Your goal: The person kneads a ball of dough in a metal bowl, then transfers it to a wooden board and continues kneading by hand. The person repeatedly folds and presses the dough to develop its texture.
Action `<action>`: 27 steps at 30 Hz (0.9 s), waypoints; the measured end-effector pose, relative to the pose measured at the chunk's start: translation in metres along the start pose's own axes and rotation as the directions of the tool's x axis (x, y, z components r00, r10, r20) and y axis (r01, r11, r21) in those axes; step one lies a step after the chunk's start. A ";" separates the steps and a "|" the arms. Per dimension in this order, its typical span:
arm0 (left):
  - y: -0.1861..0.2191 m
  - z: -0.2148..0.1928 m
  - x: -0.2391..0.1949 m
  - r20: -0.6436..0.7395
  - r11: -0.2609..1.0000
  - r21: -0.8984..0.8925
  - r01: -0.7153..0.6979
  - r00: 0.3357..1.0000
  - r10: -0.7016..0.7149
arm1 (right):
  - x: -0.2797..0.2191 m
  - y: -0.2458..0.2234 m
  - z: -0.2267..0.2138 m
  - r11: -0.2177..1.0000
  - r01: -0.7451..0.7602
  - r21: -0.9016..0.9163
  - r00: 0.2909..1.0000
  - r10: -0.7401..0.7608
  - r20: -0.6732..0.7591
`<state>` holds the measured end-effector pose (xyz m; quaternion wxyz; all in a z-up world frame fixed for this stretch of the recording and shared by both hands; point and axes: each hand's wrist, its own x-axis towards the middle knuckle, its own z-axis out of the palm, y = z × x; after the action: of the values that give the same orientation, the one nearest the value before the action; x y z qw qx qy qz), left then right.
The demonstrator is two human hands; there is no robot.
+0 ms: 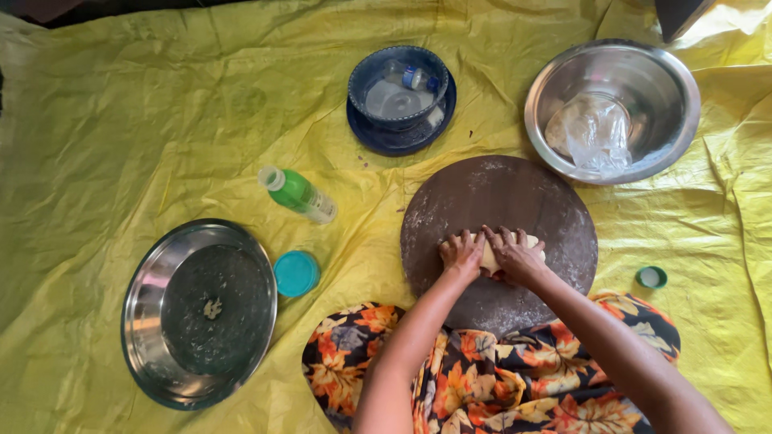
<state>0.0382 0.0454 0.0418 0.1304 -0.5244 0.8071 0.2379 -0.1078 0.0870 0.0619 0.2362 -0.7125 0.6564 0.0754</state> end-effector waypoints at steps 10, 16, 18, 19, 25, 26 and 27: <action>-0.023 0.003 0.075 -0.167 1.000 -0.023 -0.013 0.986 0.008 | 0.045 0.027 -0.028 0.998 0.047 0.050 0.971 -0.034 -0.235; -0.015 0.030 0.050 -0.481 0.979 0.181 0.091 0.877 0.007 | 0.034 0.022 -0.012 0.993 -0.071 -0.095 0.900 0.023 -0.434; -0.012 0.046 0.025 -0.500 0.989 0.131 0.063 0.866 0.011 | 0.006 0.014 0.000 0.991 -0.099 -0.094 0.888 0.046 -0.458; -0.012 0.049 0.017 -0.510 0.994 0.101 0.042 0.860 0.015 | -0.002 0.011 0.001 0.993 -0.099 -0.065 0.887 0.059 -0.459; -0.008 0.089 -0.047 -0.610 1.000 -0.003 -0.016 0.792 0.011 | -0.063 -0.011 0.034 0.998 -0.054 0.031 0.889 0.062 -0.453; -0.005 0.093 -0.055 -0.609 1.000 -0.007 -0.003 0.793 -0.001 | -0.073 -0.011 0.040 0.997 -0.073 0.014 0.905 0.072 -0.419; -0.005 0.092 -0.058 -0.516 1.000 -0.020 -0.015 0.856 0.003 | -0.078 -0.011 0.041 0.999 -0.053 -0.015 0.918 0.042 -0.394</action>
<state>0.0631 0.1369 -0.0110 -0.0978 -0.5668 0.8121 0.0986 -0.0988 0.1748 0.0614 0.0888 -0.6999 0.7065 -0.0552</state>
